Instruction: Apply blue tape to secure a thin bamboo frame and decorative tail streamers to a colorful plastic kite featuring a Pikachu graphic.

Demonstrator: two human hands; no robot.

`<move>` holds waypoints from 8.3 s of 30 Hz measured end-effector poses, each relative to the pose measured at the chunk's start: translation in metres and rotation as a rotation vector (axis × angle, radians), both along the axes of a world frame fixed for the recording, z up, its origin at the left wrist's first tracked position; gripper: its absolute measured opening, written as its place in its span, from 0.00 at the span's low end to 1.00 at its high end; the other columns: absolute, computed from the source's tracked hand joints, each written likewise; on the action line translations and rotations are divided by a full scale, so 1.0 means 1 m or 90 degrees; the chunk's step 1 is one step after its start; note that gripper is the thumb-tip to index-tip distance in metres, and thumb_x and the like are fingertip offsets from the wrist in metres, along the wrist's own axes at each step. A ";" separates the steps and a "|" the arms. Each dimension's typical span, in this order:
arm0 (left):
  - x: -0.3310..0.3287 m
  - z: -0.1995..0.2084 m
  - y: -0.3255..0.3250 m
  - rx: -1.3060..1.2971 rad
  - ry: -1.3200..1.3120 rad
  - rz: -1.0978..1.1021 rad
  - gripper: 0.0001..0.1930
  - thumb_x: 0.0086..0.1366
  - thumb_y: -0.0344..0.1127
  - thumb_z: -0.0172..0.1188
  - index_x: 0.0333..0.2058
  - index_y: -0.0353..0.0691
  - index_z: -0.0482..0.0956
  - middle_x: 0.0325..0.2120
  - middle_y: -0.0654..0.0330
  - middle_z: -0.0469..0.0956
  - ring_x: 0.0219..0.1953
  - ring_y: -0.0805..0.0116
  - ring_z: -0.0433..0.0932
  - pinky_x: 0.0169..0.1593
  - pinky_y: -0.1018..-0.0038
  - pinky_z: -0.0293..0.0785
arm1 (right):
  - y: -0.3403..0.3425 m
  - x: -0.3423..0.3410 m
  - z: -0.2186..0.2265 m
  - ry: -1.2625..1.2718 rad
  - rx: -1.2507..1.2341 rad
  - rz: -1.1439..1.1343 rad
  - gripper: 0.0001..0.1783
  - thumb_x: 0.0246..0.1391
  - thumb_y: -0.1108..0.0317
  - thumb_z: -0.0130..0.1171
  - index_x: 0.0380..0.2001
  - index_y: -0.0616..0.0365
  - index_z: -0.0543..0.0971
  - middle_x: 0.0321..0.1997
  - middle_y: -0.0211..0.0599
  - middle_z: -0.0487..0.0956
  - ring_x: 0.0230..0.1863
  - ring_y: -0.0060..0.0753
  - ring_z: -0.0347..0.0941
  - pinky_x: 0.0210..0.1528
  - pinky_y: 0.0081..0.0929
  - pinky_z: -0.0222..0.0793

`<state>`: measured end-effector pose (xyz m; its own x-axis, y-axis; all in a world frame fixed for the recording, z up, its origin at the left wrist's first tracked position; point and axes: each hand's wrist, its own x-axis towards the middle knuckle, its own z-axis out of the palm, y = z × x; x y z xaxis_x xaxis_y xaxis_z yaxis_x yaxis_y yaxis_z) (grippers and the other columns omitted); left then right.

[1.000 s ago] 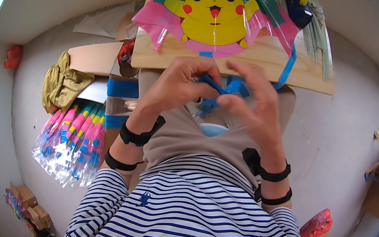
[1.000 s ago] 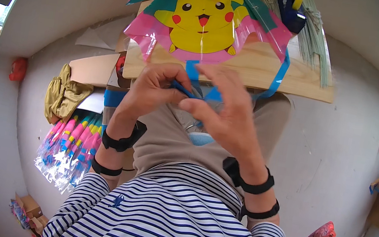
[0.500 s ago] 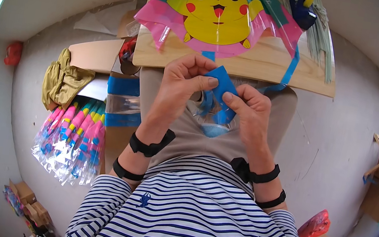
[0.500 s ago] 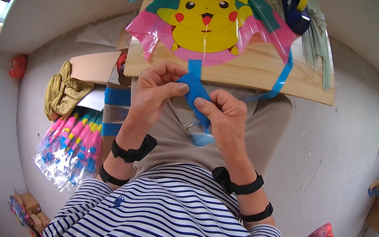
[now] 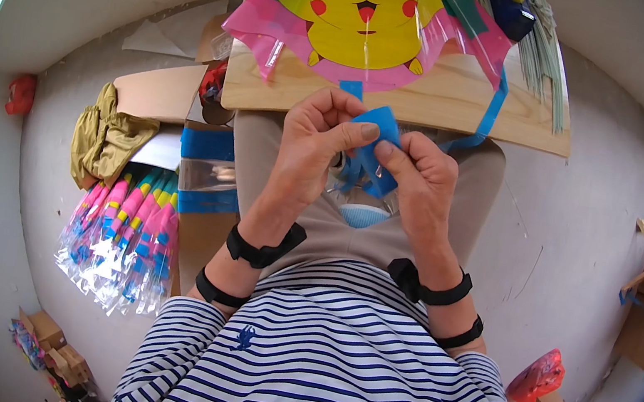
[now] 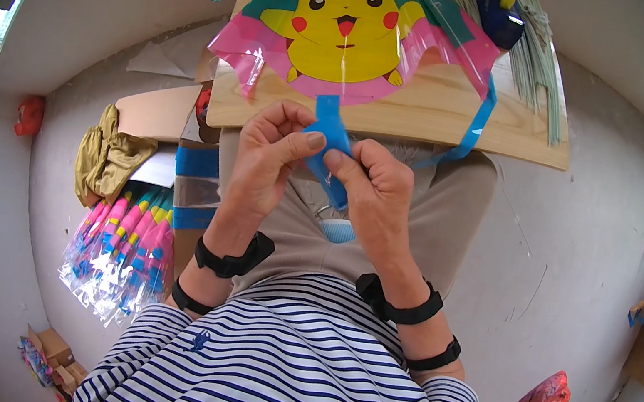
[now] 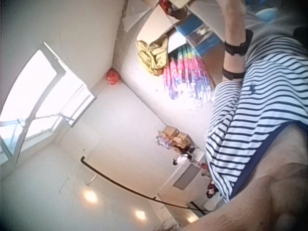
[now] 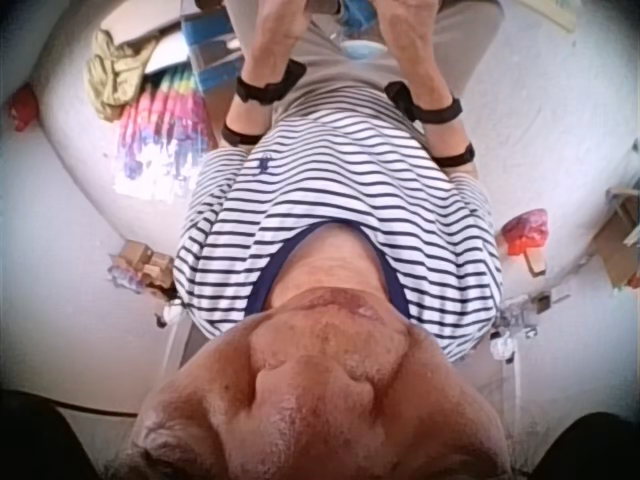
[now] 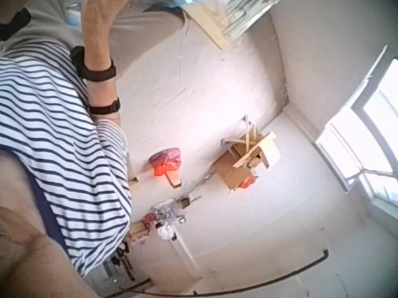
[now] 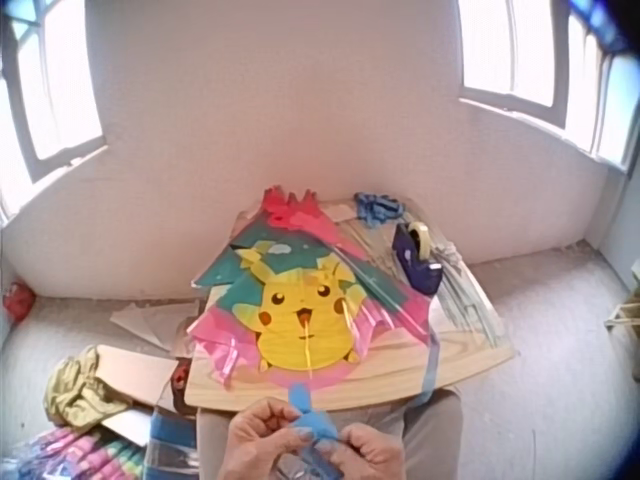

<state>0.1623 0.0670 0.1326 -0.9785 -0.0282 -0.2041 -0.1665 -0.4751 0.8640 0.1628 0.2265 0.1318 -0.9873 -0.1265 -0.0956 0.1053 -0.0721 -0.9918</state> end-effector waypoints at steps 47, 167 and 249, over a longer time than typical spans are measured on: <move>-0.037 -0.078 0.006 -0.128 -0.063 -0.093 0.04 0.64 0.30 0.63 0.34 0.36 0.79 0.30 0.68 0.78 0.33 0.80 0.75 0.39 0.81 0.71 | 0.007 -0.022 -0.075 -0.086 0.008 -0.044 0.06 0.56 0.71 0.64 0.28 0.63 0.80 0.21 0.20 0.72 0.24 0.10 0.62 0.26 0.15 0.59; -0.043 -0.131 0.049 -1.053 0.280 -0.040 0.20 0.58 0.27 0.54 0.50 0.27 0.76 0.59 0.45 0.67 0.64 0.48 0.64 0.67 0.36 0.43 | -0.009 -0.150 -0.134 0.303 0.588 0.066 0.05 0.47 0.69 0.63 0.29 0.56 0.79 0.30 0.40 0.79 0.35 0.46 0.77 0.38 0.40 0.72; -0.040 -0.111 0.061 -1.152 0.228 -0.101 0.38 0.45 0.36 0.71 0.57 0.31 0.71 0.61 0.52 0.65 0.60 0.51 0.65 0.66 0.41 0.48 | 0.197 -0.335 -0.062 -0.159 -0.098 -0.288 0.10 0.56 0.75 0.59 0.40 0.68 0.75 0.31 0.43 0.78 0.34 0.42 0.81 0.40 0.43 0.80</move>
<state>0.1227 0.1278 0.0218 -0.9780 0.1359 0.1582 0.1714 0.9558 0.2387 -0.1718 0.4231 0.0697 -0.8964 0.2751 -0.3477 0.2607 -0.3072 -0.9152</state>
